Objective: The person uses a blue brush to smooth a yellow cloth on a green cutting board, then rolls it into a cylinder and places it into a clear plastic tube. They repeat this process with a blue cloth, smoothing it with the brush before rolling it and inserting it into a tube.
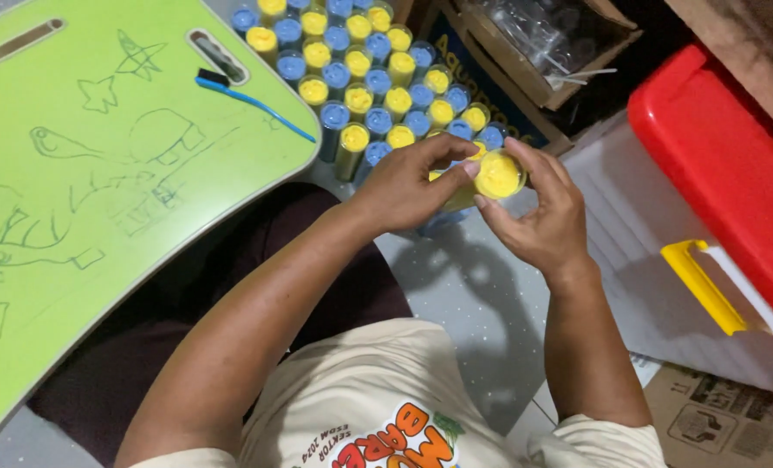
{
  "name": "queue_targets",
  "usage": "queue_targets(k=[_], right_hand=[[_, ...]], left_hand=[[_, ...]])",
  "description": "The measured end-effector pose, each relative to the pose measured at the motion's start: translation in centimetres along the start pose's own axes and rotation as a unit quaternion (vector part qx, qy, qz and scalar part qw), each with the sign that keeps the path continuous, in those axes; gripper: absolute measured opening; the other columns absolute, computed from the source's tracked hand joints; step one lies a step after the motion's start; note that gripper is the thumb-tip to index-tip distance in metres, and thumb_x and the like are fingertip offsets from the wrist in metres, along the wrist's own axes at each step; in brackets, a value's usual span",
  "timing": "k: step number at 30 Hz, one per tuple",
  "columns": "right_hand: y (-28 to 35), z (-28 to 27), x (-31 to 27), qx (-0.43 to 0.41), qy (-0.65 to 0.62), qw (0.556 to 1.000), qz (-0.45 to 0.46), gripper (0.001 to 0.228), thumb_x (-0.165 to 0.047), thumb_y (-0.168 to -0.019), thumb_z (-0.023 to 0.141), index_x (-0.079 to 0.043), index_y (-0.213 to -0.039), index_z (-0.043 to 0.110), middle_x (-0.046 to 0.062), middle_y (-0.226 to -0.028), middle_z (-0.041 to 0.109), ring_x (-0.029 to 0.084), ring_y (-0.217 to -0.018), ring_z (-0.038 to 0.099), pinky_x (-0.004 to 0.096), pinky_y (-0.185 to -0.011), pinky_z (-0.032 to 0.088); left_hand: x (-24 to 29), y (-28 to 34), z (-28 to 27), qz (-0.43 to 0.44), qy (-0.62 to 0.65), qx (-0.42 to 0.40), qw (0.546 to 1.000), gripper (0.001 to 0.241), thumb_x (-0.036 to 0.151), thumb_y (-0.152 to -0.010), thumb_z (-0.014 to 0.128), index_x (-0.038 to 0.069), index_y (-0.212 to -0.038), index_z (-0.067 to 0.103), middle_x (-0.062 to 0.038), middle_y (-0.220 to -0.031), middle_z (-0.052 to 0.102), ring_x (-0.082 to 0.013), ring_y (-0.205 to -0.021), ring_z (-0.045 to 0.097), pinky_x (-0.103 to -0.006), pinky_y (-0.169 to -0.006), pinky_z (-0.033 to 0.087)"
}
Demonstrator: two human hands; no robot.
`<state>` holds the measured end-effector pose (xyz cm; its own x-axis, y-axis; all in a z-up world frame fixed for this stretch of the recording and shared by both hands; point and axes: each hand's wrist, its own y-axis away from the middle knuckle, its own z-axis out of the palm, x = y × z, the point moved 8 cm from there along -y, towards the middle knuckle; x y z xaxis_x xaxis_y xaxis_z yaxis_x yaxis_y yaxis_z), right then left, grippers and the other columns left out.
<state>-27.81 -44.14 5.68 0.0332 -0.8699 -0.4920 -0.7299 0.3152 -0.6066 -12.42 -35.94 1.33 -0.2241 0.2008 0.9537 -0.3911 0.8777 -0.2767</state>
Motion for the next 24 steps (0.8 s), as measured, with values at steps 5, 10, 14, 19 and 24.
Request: queue_targets(k=[5,10,14,19,24], right_hand=[[2.5,-3.2,5.7,0.01,0.073,0.997,0.038,0.063,-0.005,-0.085,0.087,0.009,-0.14,0.062,0.03,-0.119,0.066,0.047,-0.108,0.067,0.051,-0.09,0.055],[6.1,-1.5,12.8,-0.008,0.122,0.987,0.102,0.064,-0.005,-0.084,0.087,0.009,-0.141,0.06,0.032,-0.12,0.065,0.051,-0.109,0.066,0.054,-0.089,0.056],[9.3,2.5,19.0,-0.014,0.064,0.984,0.166,0.066,-0.007,-0.081,0.087,0.003,-0.141,0.061,0.029,-0.123,0.066,0.048,-0.113,0.065,0.055,-0.095,0.055],[10.9,6.0,21.9,-0.016,0.008,0.977,0.212,0.068,-0.004,-0.075,0.09,0.001,-0.137,0.064,0.027,-0.124,0.066,0.045,-0.116,0.066,0.05,-0.098,0.056],[11.4,7.3,23.2,-0.031,-0.015,0.974,0.224,0.07,0.003,-0.073,0.088,0.003,-0.138,0.062,0.028,-0.128,0.065,0.046,-0.119,0.064,0.05,-0.099,0.056]], left_hand=[[-5.2,-1.0,4.7,-0.013,-0.21,-0.094,0.973,0.031,0.037,-0.095,0.065,0.02,-0.121,0.07,-0.01,-0.116,0.076,-0.0359,-0.117,0.069,-0.0538,-0.101,0.052],[-11.0,-0.5,8.6,0.005,-0.421,-0.172,0.891,0.041,0.037,-0.091,0.069,0.019,-0.127,0.067,-0.011,-0.131,0.069,-0.0396,-0.137,0.054,-0.0606,-0.115,0.034],[-14.3,-1.0,10.4,-0.01,-0.517,-0.225,0.826,0.057,0.04,-0.09,0.069,0.02,-0.142,0.055,-0.009,-0.147,0.057,-0.0389,-0.15,0.035,-0.0625,-0.12,0.023],[-15.1,-1.7,11.4,-0.032,-0.546,-0.259,0.796,0.062,0.041,-0.092,0.066,0.025,-0.15,0.049,-0.006,-0.157,0.049,-0.0353,-0.156,0.025,-0.0614,-0.124,0.015],[-16.5,-2.1,12.1,-0.061,-0.546,-0.298,0.781,0.06,0.048,-0.099,0.057,0.025,-0.154,0.044,-0.004,-0.163,0.043,-0.0333,-0.159,0.016,-0.0608,-0.127,0.006]])
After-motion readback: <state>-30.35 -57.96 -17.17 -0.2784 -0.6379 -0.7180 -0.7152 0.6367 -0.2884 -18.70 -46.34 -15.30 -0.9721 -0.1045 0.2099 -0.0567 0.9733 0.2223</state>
